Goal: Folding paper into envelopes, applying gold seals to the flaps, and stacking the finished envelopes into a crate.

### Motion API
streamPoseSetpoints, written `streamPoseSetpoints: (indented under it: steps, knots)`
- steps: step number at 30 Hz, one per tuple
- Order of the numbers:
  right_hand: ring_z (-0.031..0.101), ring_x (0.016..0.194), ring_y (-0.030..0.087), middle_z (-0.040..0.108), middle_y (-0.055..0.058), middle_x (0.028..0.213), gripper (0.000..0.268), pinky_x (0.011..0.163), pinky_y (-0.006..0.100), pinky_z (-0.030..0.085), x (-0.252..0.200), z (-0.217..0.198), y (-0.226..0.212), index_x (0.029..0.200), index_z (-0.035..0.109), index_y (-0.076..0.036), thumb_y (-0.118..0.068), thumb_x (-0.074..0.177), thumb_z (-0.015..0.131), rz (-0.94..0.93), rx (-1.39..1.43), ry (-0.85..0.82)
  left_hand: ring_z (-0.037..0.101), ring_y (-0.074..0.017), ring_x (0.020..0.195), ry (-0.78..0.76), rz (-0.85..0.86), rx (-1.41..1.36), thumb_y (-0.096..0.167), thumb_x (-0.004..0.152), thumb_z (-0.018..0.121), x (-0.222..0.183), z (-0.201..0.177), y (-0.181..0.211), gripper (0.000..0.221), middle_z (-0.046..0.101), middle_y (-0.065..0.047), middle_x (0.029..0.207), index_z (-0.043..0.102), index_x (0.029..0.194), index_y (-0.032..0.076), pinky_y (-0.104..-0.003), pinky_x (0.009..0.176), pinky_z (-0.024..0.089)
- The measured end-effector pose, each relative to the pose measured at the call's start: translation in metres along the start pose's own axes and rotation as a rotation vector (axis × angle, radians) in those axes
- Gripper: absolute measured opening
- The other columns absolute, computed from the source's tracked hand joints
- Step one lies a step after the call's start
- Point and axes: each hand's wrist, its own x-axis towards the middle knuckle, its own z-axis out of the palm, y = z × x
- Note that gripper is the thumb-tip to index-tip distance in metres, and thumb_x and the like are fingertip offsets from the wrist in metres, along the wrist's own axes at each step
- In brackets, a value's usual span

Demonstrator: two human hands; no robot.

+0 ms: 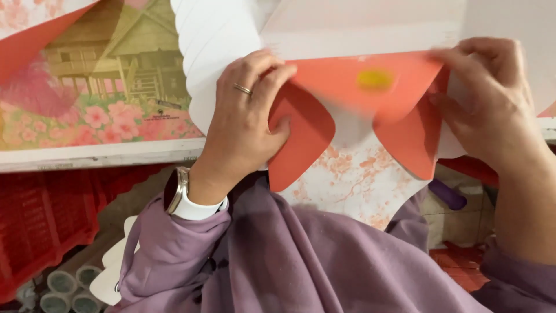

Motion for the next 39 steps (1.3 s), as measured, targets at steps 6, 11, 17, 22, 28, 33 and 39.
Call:
streamPoseSetpoints:
  steps: [6,11,17,22,28,33,39]
  knots:
    - [0.045,0.135,0.039,0.048,0.021,0.144,0.045,0.119,0.052,0.027,0.009,-0.005,0.000,0.128,0.050,-0.005,0.016,0.088,0.049,-0.106,0.133,-0.111,0.036,-0.0350,0.141,-0.116,0.125,0.113,-0.005,0.075,0.055,0.002,0.014,0.006,0.064,0.035,-0.014,0.149,0.043,0.137,0.006,-0.055,0.119,0.024]
    - [0.052,0.127,0.037,0.052,0.022,0.137,0.044,0.114,0.051,0.037,0.005,0.005,0.002,0.133,0.051,-0.002,0.011,0.091,0.046,-0.187,0.100,0.008,0.047,-0.0294,0.133,-0.025,0.172,0.201,-0.005,0.077,0.049,0.007,0.015,0.005,0.060,0.046,-0.013,0.142,0.050,0.136,0.005,-0.043,0.114,0.036]
    - [0.047,0.131,0.032,0.048,0.016,0.139,0.044,0.112,0.046,0.038,-0.023,0.026,-0.054,0.133,0.050,-0.007,0.009,0.094,0.039,-0.273,0.110,-0.040,0.051,-0.0335,0.127,0.031,0.151,0.359,-0.009,0.093,0.054,0.000,0.030,0.022,0.038,0.052,-0.015,0.136,0.057,0.130,0.000,-0.045,0.110,0.040]
    - [0.045,0.134,0.032,0.048,0.013,0.141,0.039,0.115,0.047,0.035,-0.030,0.039,-0.054,0.136,0.047,-0.009,-0.001,0.098,0.044,-0.197,0.177,0.030,0.047,-0.0371,0.129,-0.250,0.096,-0.390,-0.010,0.082,0.043,-0.029,0.008,0.050,0.044,0.056,-0.016,0.132,0.057,0.123,-0.001,-0.054,0.113,0.027]
    - [0.056,0.123,0.025,0.056,0.016,0.132,0.033,0.109,0.032,0.043,-0.037,0.042,-0.049,0.127,0.052,0.002,0.001,0.095,0.046,0.062,0.491,0.230,0.046,-0.0222,0.130,0.177,-0.821,-1.220,0.006,0.083,0.057,-0.081,0.003,0.040,0.056,0.048,-0.015,0.141,0.038,0.136,0.003,-0.034,0.109,0.035]
    - [0.056,0.117,0.021,0.058,0.017,0.128,0.034,0.106,0.030,0.042,-0.049,0.044,-0.055,0.126,0.057,0.004,0.006,0.092,0.053,0.194,0.487,0.340,0.068,-0.0109,0.098,-0.003,-0.763,-0.898,0.014,0.081,0.068,-0.079,0.008,0.035,0.041,0.072,-0.006,0.109,0.060,0.120,0.005,-0.024,0.088,0.056]
    - [0.063,0.115,0.033,0.058,0.023,0.126,0.026,0.110,0.031,0.046,-0.051,0.048,-0.025,0.132,0.048,0.007,0.018,0.110,0.041,0.268,0.726,0.673,0.058,-0.0078,0.111,0.363,-0.614,-0.600,0.030,0.086,0.060,-0.028,-0.102,-0.003,0.043,0.065,-0.005,0.122,0.061,0.122,0.007,-0.024,0.096,0.045]
